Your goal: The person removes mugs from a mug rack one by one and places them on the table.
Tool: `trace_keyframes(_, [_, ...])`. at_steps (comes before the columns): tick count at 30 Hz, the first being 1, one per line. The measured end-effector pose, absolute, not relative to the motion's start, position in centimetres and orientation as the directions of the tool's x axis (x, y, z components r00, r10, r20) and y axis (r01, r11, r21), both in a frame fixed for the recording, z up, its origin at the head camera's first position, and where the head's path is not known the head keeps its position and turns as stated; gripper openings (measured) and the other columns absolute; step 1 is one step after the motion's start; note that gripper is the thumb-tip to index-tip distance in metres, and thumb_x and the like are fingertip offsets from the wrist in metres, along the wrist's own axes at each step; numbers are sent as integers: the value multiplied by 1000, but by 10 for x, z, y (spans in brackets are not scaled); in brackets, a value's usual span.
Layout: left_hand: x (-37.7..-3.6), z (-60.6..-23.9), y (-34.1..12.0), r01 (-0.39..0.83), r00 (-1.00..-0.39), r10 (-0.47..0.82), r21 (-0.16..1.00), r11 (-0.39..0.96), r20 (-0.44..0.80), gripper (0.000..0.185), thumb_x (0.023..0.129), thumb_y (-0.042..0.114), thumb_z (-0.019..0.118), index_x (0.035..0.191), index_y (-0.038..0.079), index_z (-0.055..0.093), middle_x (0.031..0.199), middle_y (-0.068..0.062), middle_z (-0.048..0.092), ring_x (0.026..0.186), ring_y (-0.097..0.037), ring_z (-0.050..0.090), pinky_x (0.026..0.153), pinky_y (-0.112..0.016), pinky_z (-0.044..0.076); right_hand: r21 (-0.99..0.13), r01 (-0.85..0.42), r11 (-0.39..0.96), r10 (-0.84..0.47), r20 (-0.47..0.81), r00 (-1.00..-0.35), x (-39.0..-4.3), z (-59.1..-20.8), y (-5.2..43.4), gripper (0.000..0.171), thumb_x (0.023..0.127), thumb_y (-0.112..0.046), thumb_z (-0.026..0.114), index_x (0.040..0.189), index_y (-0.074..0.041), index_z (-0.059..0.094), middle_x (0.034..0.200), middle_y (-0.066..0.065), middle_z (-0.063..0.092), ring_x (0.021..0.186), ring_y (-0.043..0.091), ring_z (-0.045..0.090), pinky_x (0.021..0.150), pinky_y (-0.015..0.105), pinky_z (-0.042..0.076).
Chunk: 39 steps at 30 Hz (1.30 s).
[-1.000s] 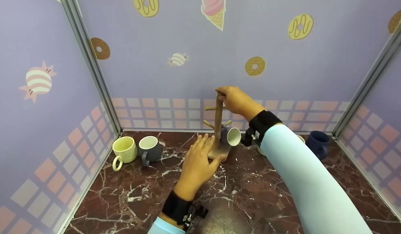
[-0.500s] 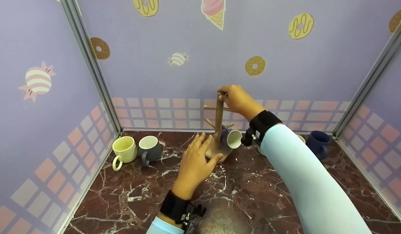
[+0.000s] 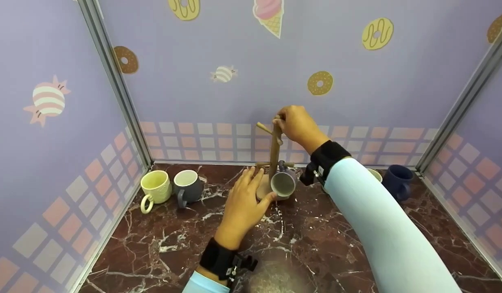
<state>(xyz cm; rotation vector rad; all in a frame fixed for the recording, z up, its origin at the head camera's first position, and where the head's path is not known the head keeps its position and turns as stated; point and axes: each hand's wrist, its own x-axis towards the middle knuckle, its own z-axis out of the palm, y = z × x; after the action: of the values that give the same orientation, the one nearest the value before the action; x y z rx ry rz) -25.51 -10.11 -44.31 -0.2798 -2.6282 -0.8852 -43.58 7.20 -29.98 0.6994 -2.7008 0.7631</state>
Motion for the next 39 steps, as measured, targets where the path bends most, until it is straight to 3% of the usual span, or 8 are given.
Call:
trace_keyframes(9, [-256, -446, -97, 310, -916, 88, 553, 773, 390, 78, 108, 55, 72, 171, 14, 52, 181, -16, 44, 169, -46, 41, 136, -72, 35, -423, -482, 767, -310, 413, -856, -434, -305, 76, 30, 113, -28, 75, 114, 2, 81, 109, 21, 82, 90, 32, 78, 75, 40, 65])
trace_keyframes(19, [-256, -442, -93, 297, -928, 89, 572, 765, 362, 74, 111, 49, 70, 172, 13, 50, 182, -17, 43, 170, -43, 39, 141, -67, 27, -340, -458, 821, -250, 508, -824, -432, -309, 73, 38, 113, -34, 75, 99, 2, 73, 100, 23, 81, 86, 37, 78, 76, 46, 65])
trace_keyframes(25, [-258, -443, -93, 304, -930, 103, 581, 755, 352, 71, 113, 46, 68, 174, 16, 47, 183, -16, 42, 171, -43, 36, 142, -66, 28, -340, -401, 851, -193, 508, -839, -430, -309, 70, 40, 113, -38, 74, 100, -1, 70, 96, 20, 77, 84, 36, 78, 74, 46, 63])
trace_keyframes(33, [-262, -447, -101, 302, -928, 105, 553, 777, 358, 71, 111, 42, 71, 171, 10, 50, 181, -15, 44, 170, -42, 39, 143, -63, 27, -398, -384, 833, -176, 468, -866, -430, -308, 73, 48, 115, -45, 68, 95, -2, 76, 89, 18, 76, 73, 30, 69, 66, 41, 56])
trace_keyframes(39, [-266, -453, -108, 289, -922, 69, 560, 777, 381, 70, 108, 40, 77, 167, 9, 56, 179, -17, 48, 168, -45, 42, 139, -67, 33, -400, -437, 805, -161, 562, -811, -426, -307, 93, 50, 117, -44, 64, 104, 2, 81, 103, 24, 82, 90, 41, 76, 84, 53, 65])
